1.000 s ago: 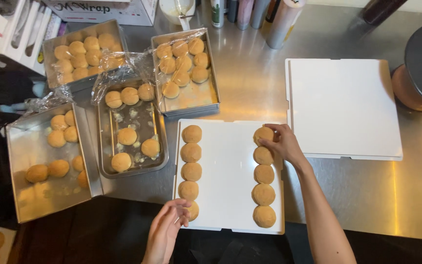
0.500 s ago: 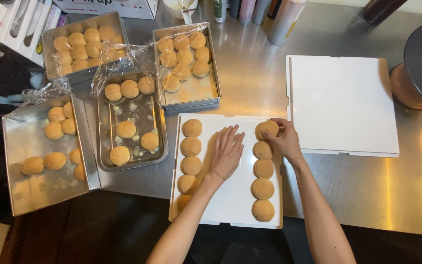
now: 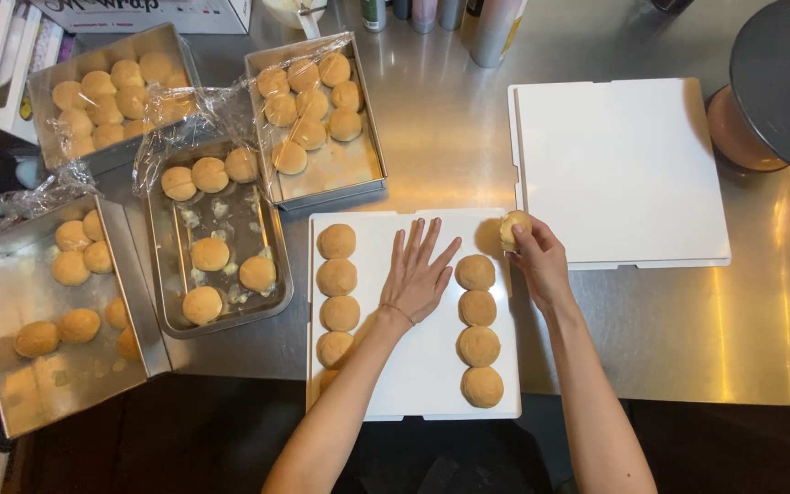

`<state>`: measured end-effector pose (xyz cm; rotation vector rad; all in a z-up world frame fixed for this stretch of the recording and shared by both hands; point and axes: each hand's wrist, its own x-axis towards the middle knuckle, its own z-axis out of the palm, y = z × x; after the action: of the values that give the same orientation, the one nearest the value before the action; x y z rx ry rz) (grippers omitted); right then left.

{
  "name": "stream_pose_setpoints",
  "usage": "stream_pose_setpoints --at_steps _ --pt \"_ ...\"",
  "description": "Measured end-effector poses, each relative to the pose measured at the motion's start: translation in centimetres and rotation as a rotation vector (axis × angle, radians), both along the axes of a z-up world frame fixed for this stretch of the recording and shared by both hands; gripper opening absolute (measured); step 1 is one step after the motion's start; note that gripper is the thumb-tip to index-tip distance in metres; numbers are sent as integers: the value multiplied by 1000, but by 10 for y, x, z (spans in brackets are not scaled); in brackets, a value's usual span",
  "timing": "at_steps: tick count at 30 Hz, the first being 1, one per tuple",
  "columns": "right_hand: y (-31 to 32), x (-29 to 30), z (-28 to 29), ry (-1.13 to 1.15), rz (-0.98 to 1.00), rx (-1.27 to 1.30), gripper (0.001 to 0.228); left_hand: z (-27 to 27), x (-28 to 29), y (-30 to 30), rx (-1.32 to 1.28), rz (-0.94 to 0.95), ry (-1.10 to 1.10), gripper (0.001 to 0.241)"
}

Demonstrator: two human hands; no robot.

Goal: Arrange puff pastries into an N-shape on a white display board.

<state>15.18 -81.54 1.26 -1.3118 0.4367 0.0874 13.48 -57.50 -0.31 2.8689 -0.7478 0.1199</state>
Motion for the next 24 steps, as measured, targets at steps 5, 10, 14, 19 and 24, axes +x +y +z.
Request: stream_pose_setpoints --at_steps 5,10,14,19,24 --pt "3 0 -2 -24 25 -18 47 16 3 4 -175 -29 122 49" --pt "15 18 -2 -42 125 -265 57 26 -3 14 -560 99 238 46" --pt "27 26 -3 -144 325 -697 62 68 -39 25 -1329 370 114 56" --pt "25 38 -17 -242 444 -864 61 82 -84 58 -1512 440 40 52" --pt "21 44 -1 -155 594 -961 64 86 -101 109 -1535 585 67 52"
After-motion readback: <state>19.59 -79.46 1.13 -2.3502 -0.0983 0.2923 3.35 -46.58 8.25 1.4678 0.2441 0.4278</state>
